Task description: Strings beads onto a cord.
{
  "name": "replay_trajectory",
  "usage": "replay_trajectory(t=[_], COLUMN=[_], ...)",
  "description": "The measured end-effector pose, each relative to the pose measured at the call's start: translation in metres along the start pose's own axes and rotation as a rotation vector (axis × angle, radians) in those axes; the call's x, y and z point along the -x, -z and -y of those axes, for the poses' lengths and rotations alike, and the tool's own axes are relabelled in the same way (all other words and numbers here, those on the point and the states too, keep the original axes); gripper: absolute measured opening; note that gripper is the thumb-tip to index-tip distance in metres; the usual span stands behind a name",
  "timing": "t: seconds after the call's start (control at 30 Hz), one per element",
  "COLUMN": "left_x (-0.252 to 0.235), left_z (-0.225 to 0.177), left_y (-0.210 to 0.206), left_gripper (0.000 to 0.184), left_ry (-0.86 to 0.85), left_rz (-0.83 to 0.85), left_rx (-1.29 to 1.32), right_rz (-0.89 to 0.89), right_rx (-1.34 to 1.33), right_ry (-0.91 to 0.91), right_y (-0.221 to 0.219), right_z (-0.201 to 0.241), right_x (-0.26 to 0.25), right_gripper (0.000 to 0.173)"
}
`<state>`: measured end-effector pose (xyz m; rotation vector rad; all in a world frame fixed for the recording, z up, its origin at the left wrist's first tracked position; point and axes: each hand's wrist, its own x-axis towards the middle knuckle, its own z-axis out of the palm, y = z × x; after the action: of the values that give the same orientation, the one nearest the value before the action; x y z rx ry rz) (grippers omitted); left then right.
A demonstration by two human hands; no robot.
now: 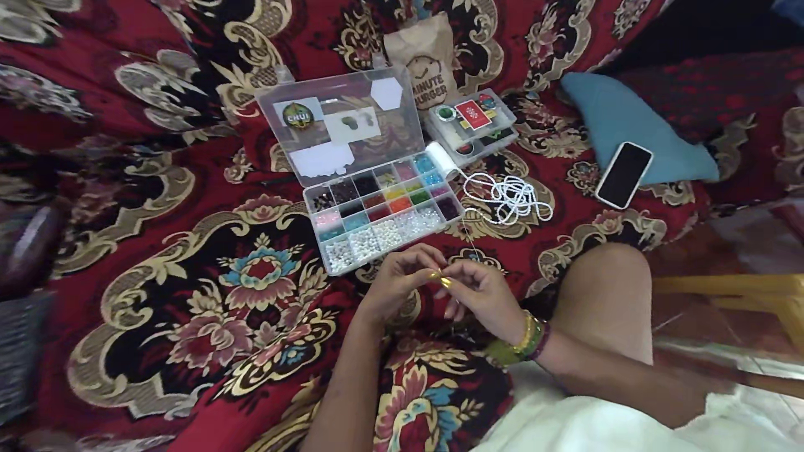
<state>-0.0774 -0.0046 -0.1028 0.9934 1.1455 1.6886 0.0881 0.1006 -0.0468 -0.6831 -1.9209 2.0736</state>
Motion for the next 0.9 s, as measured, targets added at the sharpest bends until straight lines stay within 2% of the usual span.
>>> replay_trajectory(t=[0.27,0.33,0.37,0.5,0.6,0.7,0.77,0.9], left_x=[0.000,0.000,0.000,-0.001,-0.001,0.001,0.003,0.003], left_z=[-0.002,-0.002,-0.001,-0.003,-0.009,-0.014,-0.016,-0.017], left_y=[-0.001,-0.001,-0.001,0.002,0.007,0.020,0.026,0.024], left_gripper=[0.008,0.008,0.009,0.009,0.013,0.016,0.014,0.010], left_ry=[0.042,0.046,0.043,0.012,-0.031,0.023,0.064,0.132], left_rz=[-0.020,-0.017,-0.017,-0.050,-0.286,-0.552,-0.612,-0.611], left_rx=[-0.052,-0.052,-0.050,-0.087,-0.384,-0.952,-1.153,-1.279], right_rz=[0.077,0.067,0.055,-0.086,-0.113,-0.088,-0.081,-0.069], right_rx=[0.124,0.225,0.332,0.954,1.104,1.108,1.108,1.100], right_ry=[-0.042,0.010,0.100,0.644,0.770,0.769,0.765,0.764], right_y=[0.002,0.002,0.003,0.007,0.008,0.009,0.009,0.009], right_z=[0.000,-0.004,-0.008,-0.026,-0.029,-0.031,-0.031,-0.031], right_x=[-0.001,-0.002,-0.002,-0.011,-0.013,-0.011,-0.010,-0.009], right_gripper=[0.022,0.021,0.022,0.018,0.017,0.016,0.016,0.017])
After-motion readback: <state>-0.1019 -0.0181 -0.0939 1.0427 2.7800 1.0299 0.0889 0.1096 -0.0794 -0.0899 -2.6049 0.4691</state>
